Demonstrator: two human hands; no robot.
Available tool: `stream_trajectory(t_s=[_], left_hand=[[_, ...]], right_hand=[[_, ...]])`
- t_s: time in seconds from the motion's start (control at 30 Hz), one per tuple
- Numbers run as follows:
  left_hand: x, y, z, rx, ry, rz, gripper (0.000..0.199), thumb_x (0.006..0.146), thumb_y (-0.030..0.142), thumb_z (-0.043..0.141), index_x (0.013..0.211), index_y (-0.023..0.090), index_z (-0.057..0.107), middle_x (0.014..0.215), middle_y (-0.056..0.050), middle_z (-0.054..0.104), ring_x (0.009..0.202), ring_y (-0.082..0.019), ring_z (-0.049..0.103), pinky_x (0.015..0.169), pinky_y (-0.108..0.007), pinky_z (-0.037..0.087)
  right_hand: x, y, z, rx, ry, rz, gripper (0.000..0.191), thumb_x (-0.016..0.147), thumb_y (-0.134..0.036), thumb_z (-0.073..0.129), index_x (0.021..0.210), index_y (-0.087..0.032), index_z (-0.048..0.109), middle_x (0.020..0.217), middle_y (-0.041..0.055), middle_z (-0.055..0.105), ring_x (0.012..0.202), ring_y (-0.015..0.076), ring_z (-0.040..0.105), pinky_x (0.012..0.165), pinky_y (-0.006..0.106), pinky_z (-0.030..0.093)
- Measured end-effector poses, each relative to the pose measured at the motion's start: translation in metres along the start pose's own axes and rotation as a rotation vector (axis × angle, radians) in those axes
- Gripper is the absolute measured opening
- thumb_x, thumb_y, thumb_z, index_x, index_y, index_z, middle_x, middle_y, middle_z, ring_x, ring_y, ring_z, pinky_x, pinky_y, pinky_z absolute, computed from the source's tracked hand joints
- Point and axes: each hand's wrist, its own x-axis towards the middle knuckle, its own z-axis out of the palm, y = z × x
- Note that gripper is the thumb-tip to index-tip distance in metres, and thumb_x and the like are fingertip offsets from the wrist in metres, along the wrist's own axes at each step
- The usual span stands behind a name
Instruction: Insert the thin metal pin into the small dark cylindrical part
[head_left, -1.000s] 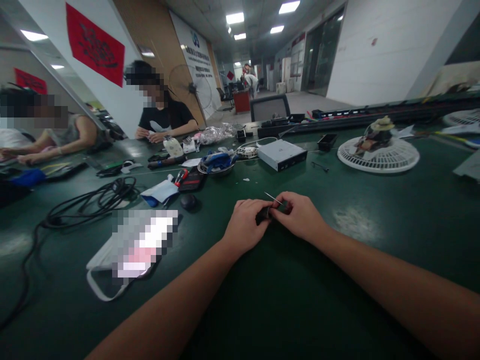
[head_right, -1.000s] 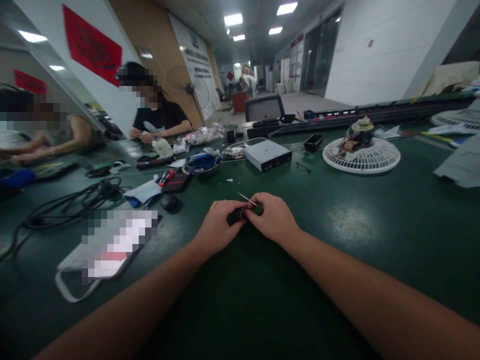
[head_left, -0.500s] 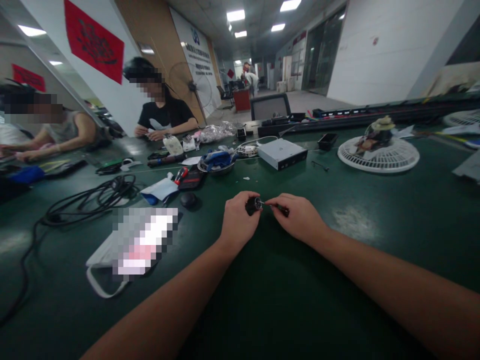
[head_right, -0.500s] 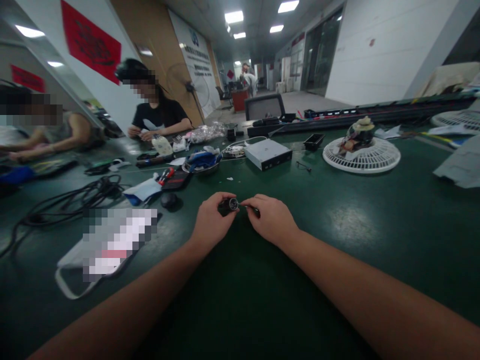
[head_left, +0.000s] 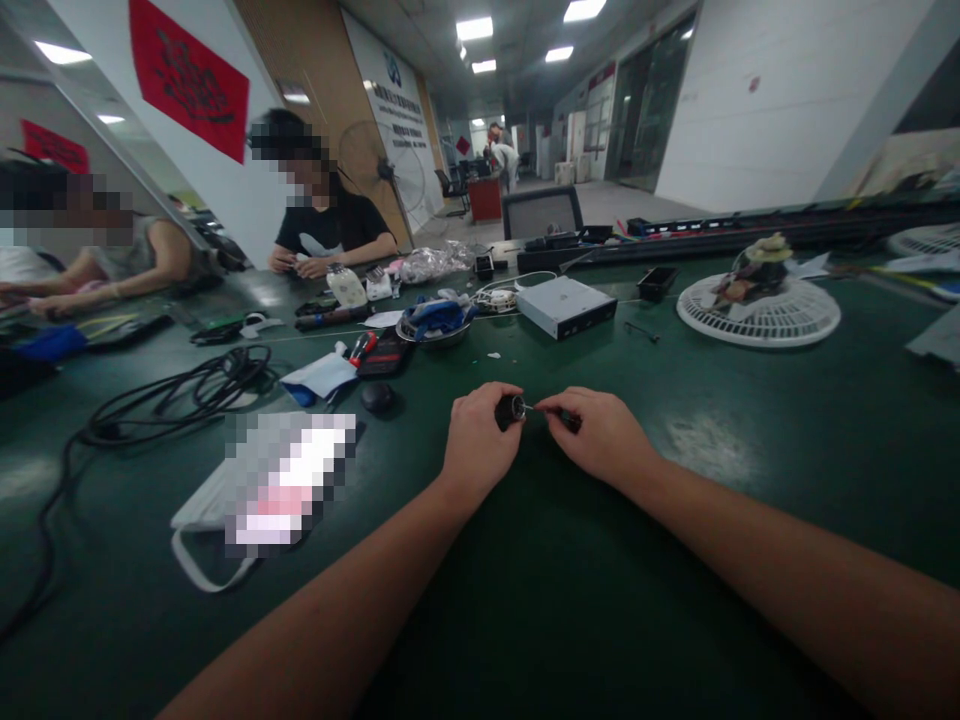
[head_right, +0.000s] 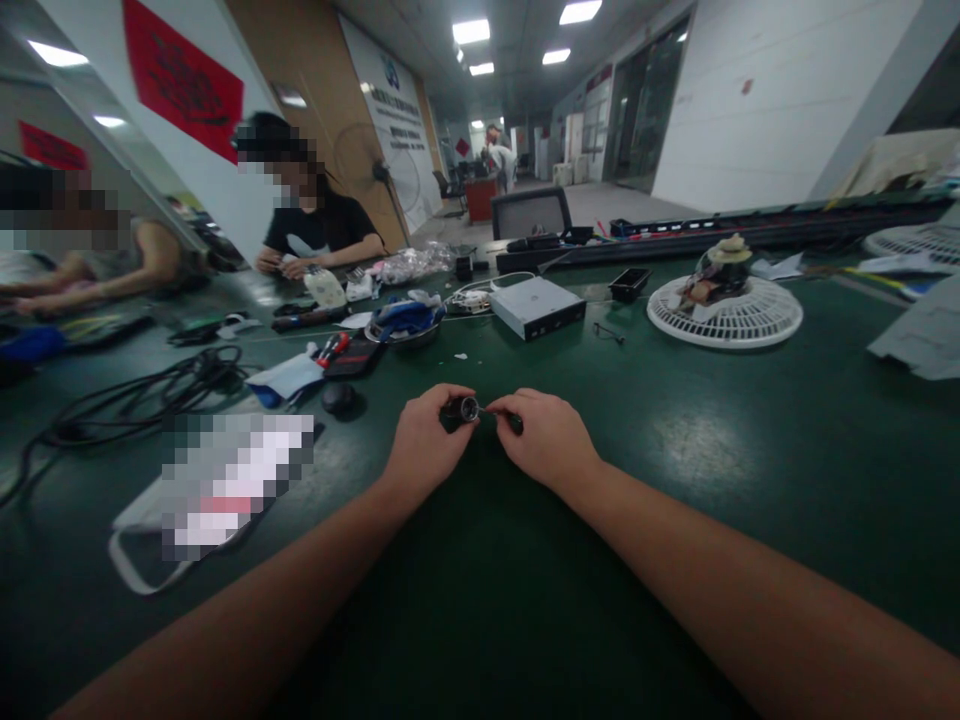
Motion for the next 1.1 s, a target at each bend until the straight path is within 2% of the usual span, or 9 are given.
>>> stream_trajectory(t_s=[0.1, 0.2, 0.3, 0.43, 0.63, 0.83, 1.1], left_hand=[[0.0001, -0.0011, 0.0006, 0.005, 0.033, -0.033, 0.028, 0.077, 0.011, 0.070, 0.103, 0.021, 0.068, 0.102, -0.004, 0.074, 0.098, -0.023, 0.068, 0.093, -0.043, 0.052], [0.0004, -0.0014, 0.0010, -0.002, 0.002, -0.016, 0.028, 0.076, 0.009, 0.069, 0.102, 0.021, 0.068, 0.101, -0.004, 0.074, 0.098, -0.023, 0.068, 0.093, -0.043, 0.052], [0.0003, 0.0002, 0.0005, 0.005, -0.039, 0.025, 0.029, 0.076, 0.009, 0.069, 0.102, 0.022, 0.068, 0.101, -0.003, 0.074, 0.098, -0.023, 0.068, 0.093, -0.043, 0.051], [-0.0006, 0.0011, -0.0004, 0.015, 0.001, 0.013, 0.026, 0.079, 0.012, 0.068, 0.103, 0.023, 0.068, 0.103, -0.003, 0.074, 0.099, -0.023, 0.068, 0.095, -0.045, 0.050], [-0.0008, -0.0021, 0.0000, 0.001, -0.002, 0.000, 0.029, 0.076, 0.010, 0.070, 0.103, 0.022, 0.068, 0.102, -0.004, 0.074, 0.099, -0.023, 0.068, 0.094, -0.044, 0.051], [-0.0004, -0.0016, 0.0000, -0.003, -0.041, 0.030, 0.029, 0.077, 0.011, 0.069, 0.104, 0.022, 0.068, 0.104, -0.004, 0.074, 0.100, -0.024, 0.068, 0.096, -0.046, 0.050], [-0.0009, -0.0011, -0.0005, -0.004, 0.023, -0.012, 0.027, 0.079, 0.010, 0.067, 0.104, 0.021, 0.068, 0.104, -0.005, 0.074, 0.099, -0.023, 0.068, 0.092, -0.042, 0.053]], right_hand=[[0.0000, 0.0002, 0.0004, 0.044, -0.047, -0.069, 0.025, 0.090, -0.019, 0.058, 0.106, -0.025, 0.075, 0.096, 0.0020, 0.073, 0.083, 0.0177, 0.067, 0.075, 0.032, 0.051], [-0.0001, 0.0001, 0.0003, 0.092, -0.055, -0.122, 0.025, 0.089, -0.018, 0.058, 0.107, -0.025, 0.075, 0.096, 0.0017, 0.073, 0.084, 0.0168, 0.067, 0.075, 0.031, 0.051], [0.0000, -0.0002, 0.0001, 0.070, -0.005, -0.065, 0.023, 0.089, -0.019, 0.059, 0.105, -0.024, 0.075, 0.095, 0.0020, 0.074, 0.082, 0.0174, 0.067, 0.074, 0.032, 0.051], [0.0001, -0.0001, 0.0000, 0.043, 0.013, 0.017, 0.022, 0.089, -0.019, 0.059, 0.104, -0.023, 0.075, 0.098, 0.0026, 0.074, 0.082, 0.0180, 0.067, 0.075, 0.033, 0.052], [0.0001, 0.0014, 0.0006, 0.085, -0.037, -0.075, 0.023, 0.089, -0.018, 0.058, 0.104, -0.024, 0.075, 0.094, 0.0014, 0.073, 0.081, 0.0166, 0.066, 0.072, 0.030, 0.050], [-0.0002, -0.0016, 0.0004, 0.037, 0.009, -0.004, 0.021, 0.089, -0.020, 0.059, 0.101, -0.024, 0.076, 0.095, 0.0024, 0.074, 0.078, 0.0169, 0.066, 0.071, 0.031, 0.051], [-0.0007, -0.0019, -0.0006, 0.046, 0.010, -0.027, 0.021, 0.089, -0.019, 0.059, 0.102, -0.023, 0.075, 0.094, 0.0025, 0.074, 0.079, 0.0167, 0.066, 0.072, 0.032, 0.051]])
